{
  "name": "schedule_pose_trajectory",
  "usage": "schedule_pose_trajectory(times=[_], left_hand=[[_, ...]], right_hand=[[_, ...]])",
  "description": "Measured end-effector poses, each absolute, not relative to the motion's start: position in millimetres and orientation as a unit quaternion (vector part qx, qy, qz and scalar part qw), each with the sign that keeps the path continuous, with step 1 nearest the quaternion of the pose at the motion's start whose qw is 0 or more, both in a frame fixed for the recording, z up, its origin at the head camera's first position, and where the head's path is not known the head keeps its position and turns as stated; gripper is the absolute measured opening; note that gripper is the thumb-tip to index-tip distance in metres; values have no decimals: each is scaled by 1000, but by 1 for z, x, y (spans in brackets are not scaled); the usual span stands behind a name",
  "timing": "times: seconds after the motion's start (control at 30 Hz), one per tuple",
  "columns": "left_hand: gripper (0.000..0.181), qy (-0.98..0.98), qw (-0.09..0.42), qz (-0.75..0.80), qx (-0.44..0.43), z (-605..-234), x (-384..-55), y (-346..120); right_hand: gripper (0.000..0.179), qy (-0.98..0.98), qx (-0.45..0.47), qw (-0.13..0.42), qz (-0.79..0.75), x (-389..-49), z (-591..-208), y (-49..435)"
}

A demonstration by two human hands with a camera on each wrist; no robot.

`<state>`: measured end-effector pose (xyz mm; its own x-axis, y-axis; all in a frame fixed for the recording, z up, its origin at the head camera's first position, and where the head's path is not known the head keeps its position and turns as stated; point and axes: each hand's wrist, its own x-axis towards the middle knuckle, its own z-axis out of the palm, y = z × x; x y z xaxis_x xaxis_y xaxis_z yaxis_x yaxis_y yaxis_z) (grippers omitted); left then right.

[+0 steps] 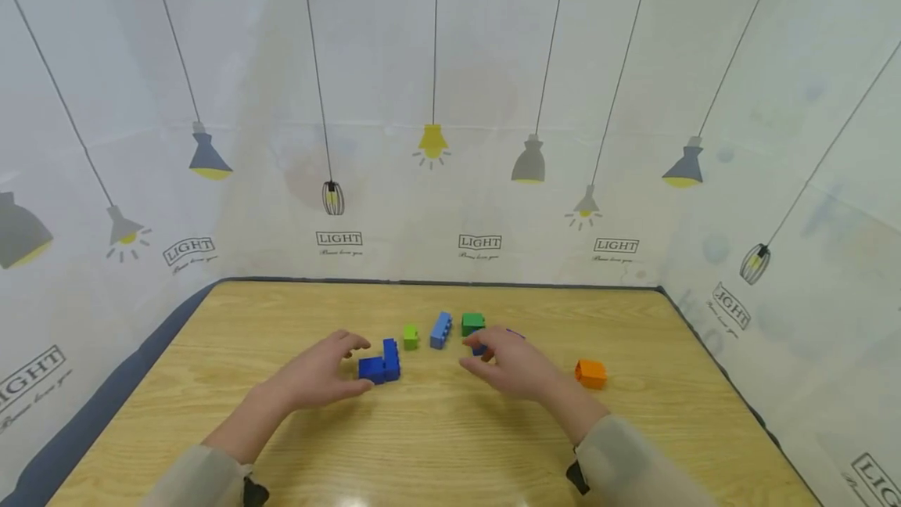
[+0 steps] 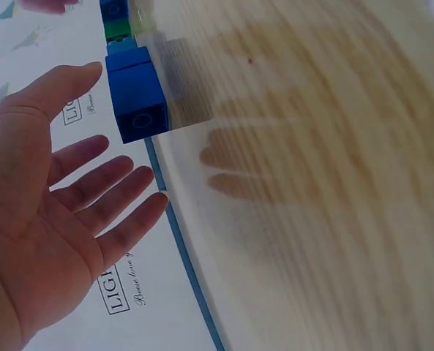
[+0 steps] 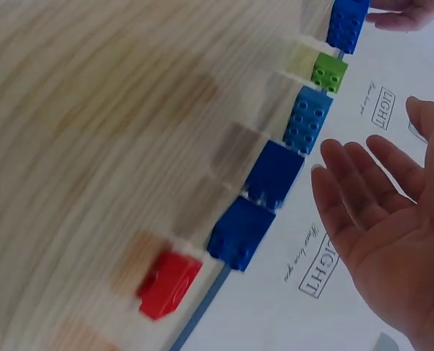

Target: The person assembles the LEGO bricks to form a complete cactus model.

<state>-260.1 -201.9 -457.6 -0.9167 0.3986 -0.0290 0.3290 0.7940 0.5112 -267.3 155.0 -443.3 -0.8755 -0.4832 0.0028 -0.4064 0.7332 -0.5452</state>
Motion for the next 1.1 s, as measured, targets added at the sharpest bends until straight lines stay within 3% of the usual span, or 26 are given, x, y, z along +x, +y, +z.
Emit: schedule_pose_trajectory(times=[0.23,0.6,0.87,1.1], left_hand=[[61,936,81,282,193,-464,-268,-201],[53,938,68,252,229,-473,-278,-194],[49,936,64,245,246,-475,-282,-188],[45,930,91,256,247,-474,-277,-179]], right_hand=[[44,900,-269,116,-323,-273,-451,122],[42,893,-275,133,-330,-286,-471,76],[50,897,-254,140,-334,-290,-473,64],[40,899,-247,141,-332,-289,-475,66]])
